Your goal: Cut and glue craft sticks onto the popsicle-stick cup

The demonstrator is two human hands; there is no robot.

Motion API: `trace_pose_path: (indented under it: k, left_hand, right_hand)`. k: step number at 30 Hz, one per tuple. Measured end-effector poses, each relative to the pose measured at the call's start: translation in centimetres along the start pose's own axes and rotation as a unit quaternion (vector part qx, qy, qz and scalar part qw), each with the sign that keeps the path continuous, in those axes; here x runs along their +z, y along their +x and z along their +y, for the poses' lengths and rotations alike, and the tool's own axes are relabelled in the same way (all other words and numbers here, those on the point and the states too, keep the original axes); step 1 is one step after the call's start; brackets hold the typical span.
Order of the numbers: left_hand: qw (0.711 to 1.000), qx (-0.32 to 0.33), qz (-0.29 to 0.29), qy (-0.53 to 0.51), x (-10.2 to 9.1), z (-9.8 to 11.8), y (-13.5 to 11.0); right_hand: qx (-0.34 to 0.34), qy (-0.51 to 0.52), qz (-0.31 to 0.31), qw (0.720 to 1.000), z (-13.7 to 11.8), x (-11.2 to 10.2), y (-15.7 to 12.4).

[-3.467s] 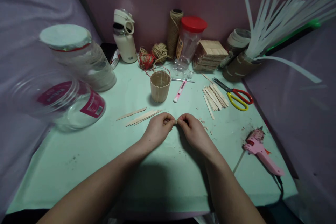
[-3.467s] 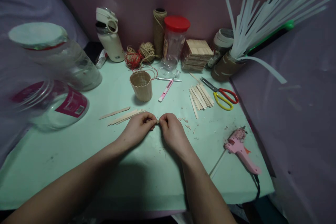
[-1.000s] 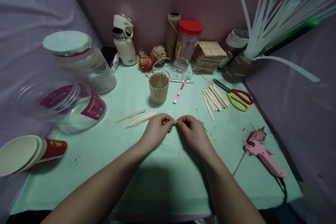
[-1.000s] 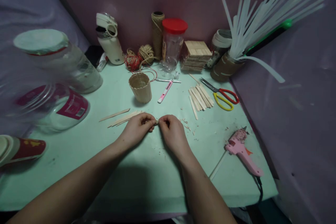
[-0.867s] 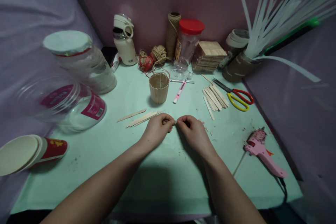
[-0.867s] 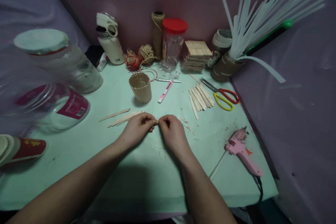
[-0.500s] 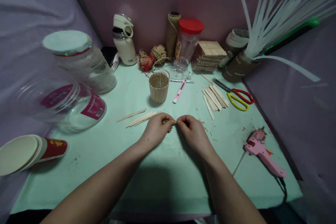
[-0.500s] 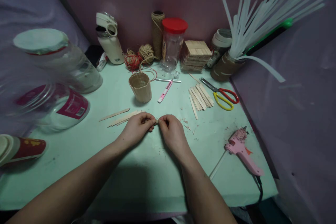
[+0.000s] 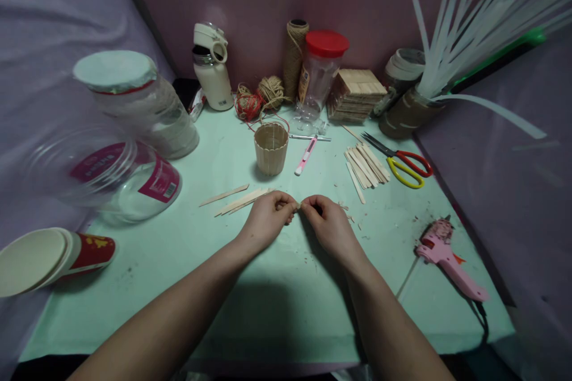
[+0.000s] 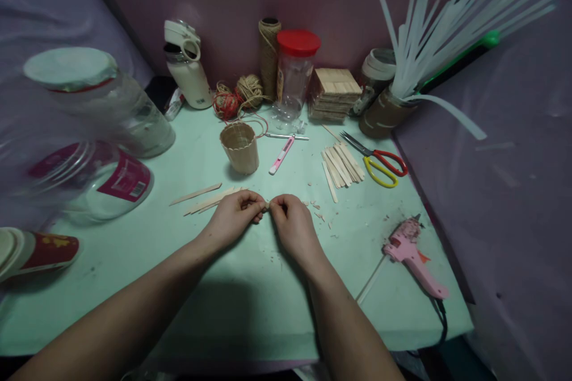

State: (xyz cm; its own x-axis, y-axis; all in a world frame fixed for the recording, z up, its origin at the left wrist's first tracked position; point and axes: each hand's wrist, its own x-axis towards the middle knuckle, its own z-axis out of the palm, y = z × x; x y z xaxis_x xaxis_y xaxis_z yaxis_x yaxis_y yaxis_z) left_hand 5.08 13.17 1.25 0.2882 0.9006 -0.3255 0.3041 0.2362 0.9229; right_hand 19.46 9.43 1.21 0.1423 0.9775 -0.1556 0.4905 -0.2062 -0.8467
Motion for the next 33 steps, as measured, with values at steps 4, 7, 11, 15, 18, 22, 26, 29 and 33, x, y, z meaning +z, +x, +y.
trace_pose_path:
  k: [4,7,11,15,18,22,26,29,33]
  left_hand:
    - [1.000,0.004,0.003,-0.004,0.0,0.1,0.0]
    - [1.000,0.003,0.005,-0.006,0.0,0.1,0.0]
    - [1.000,0.001,0.004,-0.005,0.0,0.0,0.0]
    - [1.000,0.003,0.006,-0.018,0.1,-0.1,0.0]
    - [0.999,-0.013,0.008,-0.034,0.0,0.2,0.1]
    - [0.996,-0.039,-0.003,-0.077,-0.4,0.5,0.2]
    - [0.994,-0.049,-0.006,-0.096,-0.6,0.6,0.4]
    - [0.993,-0.057,-0.008,-0.099,-0.7,0.7,0.5]
    - [0.994,-0.059,-0.015,-0.086,-0.7,0.9,0.4]
  right_hand:
    - [0.000,0.002,0.005,1.000,0.1,0.1,0.0]
    - [-0.003,0.002,0.011,1.000,0.2,0.2,0.0]
    - [-0.004,0.007,0.009,1.000,0.2,0.3,0.0]
    - [-0.002,0.013,0.009,1.000,0.1,0.2,0.0]
    - [-0.001,0.026,0.011,1.000,0.1,0.1,0.1]
    - [0.005,0.043,0.009,0.999,0.0,-0.1,0.1]
    - [0.007,0.054,0.009,0.998,0.1,-0.1,0.1]
    - [0.007,0.059,0.013,0.998,0.0,0.1,0.1]
    - [0.011,0.054,0.021,0.998,-0.2,0.1,0.1]
